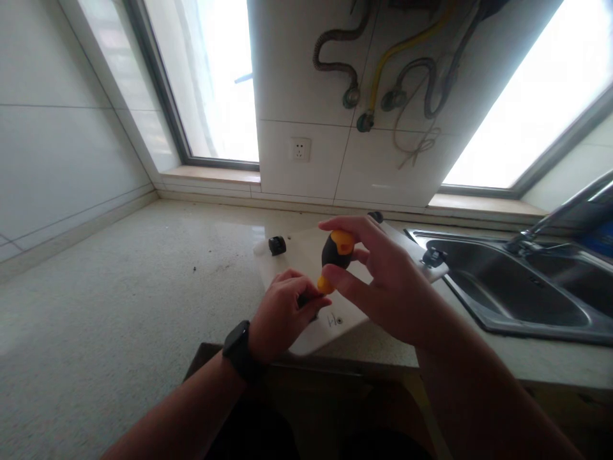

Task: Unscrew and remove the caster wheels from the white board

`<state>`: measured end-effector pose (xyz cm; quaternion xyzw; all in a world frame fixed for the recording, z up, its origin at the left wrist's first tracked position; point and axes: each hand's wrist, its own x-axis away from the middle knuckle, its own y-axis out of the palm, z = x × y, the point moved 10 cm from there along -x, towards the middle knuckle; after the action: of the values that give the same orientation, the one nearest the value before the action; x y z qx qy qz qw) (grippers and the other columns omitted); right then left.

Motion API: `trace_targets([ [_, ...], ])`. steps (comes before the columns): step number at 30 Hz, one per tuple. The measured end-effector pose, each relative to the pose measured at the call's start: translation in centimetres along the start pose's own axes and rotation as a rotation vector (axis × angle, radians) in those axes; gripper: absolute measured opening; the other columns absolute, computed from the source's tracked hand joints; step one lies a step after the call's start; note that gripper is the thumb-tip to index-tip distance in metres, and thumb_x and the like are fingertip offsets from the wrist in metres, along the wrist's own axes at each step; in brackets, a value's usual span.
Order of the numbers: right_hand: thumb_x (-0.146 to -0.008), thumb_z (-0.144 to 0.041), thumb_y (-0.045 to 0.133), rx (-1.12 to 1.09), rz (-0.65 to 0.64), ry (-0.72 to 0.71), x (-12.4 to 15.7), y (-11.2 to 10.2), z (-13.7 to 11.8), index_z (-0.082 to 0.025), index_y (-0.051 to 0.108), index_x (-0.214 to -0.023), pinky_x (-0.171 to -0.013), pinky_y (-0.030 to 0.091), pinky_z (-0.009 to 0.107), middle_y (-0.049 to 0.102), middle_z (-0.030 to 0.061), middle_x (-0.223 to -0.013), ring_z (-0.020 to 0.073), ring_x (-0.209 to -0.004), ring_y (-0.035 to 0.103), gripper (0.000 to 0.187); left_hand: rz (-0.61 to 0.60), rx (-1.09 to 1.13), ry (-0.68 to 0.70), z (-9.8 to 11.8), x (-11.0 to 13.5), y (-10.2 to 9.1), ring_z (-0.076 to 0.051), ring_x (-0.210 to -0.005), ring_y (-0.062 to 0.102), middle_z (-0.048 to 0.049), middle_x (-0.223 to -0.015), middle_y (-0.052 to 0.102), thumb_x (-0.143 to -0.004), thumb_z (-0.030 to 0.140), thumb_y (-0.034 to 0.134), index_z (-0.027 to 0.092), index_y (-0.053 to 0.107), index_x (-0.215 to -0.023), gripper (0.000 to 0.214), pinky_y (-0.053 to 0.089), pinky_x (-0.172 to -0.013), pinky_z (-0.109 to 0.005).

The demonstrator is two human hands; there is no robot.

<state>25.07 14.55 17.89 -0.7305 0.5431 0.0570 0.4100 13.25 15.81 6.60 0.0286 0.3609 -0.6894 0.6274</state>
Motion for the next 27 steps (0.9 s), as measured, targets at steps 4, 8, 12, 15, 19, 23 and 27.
trace_targets([
  [4,-0.086,-0.030,0.079,-0.011,0.040,0.040,-0.3,-0.3,0.7,-0.031,0.066,-0.131,-0.086,0.063,0.035,0.066,0.0031,-0.117,0.0163,-0.094,0.071,0.047,0.016,0.003,0.014,-0.1,0.1,0.1,-0.021,-0.086,0.060,-0.0034,-0.086,0.066,-0.088,0.023,0.080,0.019,0.064,-0.078,0.019,0.048,-0.079,-0.036],
  [8,-0.084,-0.021,0.079,-0.123,0.062,0.086,-0.3,-0.6,1.1,-0.026,0.064,-0.131,-0.085,0.065,0.031,0.072,0.0021,-0.107,0.0154,-0.092,0.074,0.050,0.039,-0.026,-0.002,-0.2,0.1,0.0,-0.021,-0.085,0.060,-0.0030,-0.084,0.065,-0.086,0.024,0.082,0.019,0.061,-0.078,0.024,0.049,-0.079,-0.036],
  [12,-0.084,-0.014,0.072,-0.186,0.022,0.076,-0.4,-0.4,0.8,-0.021,0.062,-0.130,-0.090,0.064,0.030,0.072,0.0050,-0.113,0.0165,-0.101,0.074,0.047,-0.004,-0.062,0.014,0.3,-0.1,-0.1,-0.022,-0.087,0.061,-0.0041,-0.088,0.067,-0.087,0.030,0.082,0.018,0.064,-0.085,0.021,0.050,-0.079,-0.037],
  [15,-0.084,-0.011,0.067,-0.201,-0.024,0.063,-0.4,0.0,0.8,-0.022,0.059,-0.131,-0.092,0.064,0.033,0.071,0.0059,-0.116,0.0180,-0.105,0.074,0.049,-0.112,-0.050,0.092,1.3,-0.2,0.4,-0.024,-0.100,0.063,-0.0060,-0.102,0.072,-0.093,0.027,0.075,0.020,0.070,-0.099,0.010,0.050,-0.089,-0.040],
  [19,-0.085,-0.015,0.069,-0.092,0.005,0.030,-0.4,-0.1,0.7,-0.026,0.060,-0.131,-0.092,0.063,0.037,0.068,0.0061,-0.121,0.0200,-0.109,0.070,0.048,-0.156,-0.039,0.125,1.7,-0.3,0.6,-0.022,-0.101,0.065,-0.0049,-0.105,0.075,-0.096,0.018,0.069,0.021,0.074,-0.096,0.007,0.049,-0.093,-0.040],
  [23,-0.084,-0.032,0.080,0.057,0.076,0.003,-0.5,-0.7,0.2,-0.027,0.068,-0.126,-0.081,0.064,0.034,0.066,0.0056,-0.115,0.0199,-0.101,0.067,0.044,-0.110,-0.093,0.148,1.9,-0.1,0.5,-0.023,-0.099,0.067,-0.0042,-0.101,0.077,-0.094,0.018,0.073,0.021,0.076,-0.095,0.005,0.048,-0.094,-0.041],
  [27,-0.087,-0.025,0.077,0.009,0.033,0.024,-0.4,-0.7,0.1,-0.027,0.065,-0.133,-0.088,0.064,0.033,0.070,0.0036,-0.114,0.0171,-0.097,0.072,0.048,-0.043,-0.192,0.152,2.0,0.1,0.1,-0.024,-0.095,0.066,-0.0058,-0.098,0.075,-0.092,0.022,0.076,0.019,0.076,-0.093,0.003,0.049,-0.091,-0.042],
])
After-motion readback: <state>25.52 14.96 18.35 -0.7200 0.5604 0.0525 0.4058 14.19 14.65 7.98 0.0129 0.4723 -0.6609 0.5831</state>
